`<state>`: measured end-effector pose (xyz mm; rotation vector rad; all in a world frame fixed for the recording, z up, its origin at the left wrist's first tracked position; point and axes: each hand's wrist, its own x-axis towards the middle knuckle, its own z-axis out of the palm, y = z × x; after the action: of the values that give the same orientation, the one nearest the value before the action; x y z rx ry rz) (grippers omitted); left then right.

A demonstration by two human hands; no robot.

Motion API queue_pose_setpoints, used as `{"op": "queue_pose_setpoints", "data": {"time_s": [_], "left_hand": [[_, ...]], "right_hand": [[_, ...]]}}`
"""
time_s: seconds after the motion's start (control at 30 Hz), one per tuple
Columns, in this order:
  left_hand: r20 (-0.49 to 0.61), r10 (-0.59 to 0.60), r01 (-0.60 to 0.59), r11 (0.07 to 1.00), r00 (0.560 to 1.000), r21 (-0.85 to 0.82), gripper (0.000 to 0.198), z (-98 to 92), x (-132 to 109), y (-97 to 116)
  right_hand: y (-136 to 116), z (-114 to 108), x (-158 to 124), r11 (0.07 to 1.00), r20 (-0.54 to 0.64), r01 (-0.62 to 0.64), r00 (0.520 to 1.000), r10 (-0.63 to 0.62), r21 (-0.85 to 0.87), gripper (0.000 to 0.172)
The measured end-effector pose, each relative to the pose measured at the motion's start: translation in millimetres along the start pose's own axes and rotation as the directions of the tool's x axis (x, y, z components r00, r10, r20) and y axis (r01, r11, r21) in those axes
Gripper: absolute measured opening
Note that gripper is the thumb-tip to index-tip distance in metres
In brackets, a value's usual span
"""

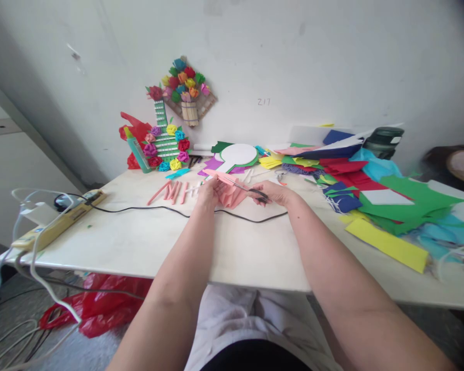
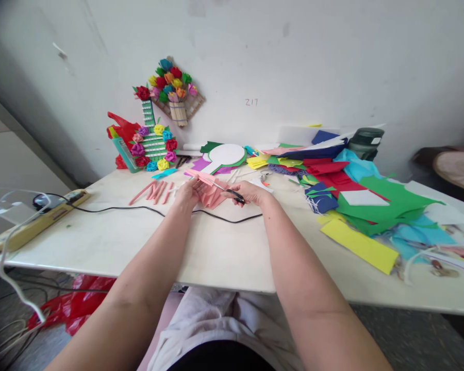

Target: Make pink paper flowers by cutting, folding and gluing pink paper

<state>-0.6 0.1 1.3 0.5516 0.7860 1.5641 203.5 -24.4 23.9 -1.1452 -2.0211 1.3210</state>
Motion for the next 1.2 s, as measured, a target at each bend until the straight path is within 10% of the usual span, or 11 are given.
{"op": "queue_pose_setpoints", "data": {"time_s": [1.2], "left_hand": [[0.010, 0.013, -0.012, 0.999, 1.000, -0.042, 0.006, -0.2, 4.4, -2.5]], "right_hand": [[1.8, 4.2, 4.0, 0.996, -0.023, 0.020, 0.999, -0.022, -0.090, 0.045]]}}
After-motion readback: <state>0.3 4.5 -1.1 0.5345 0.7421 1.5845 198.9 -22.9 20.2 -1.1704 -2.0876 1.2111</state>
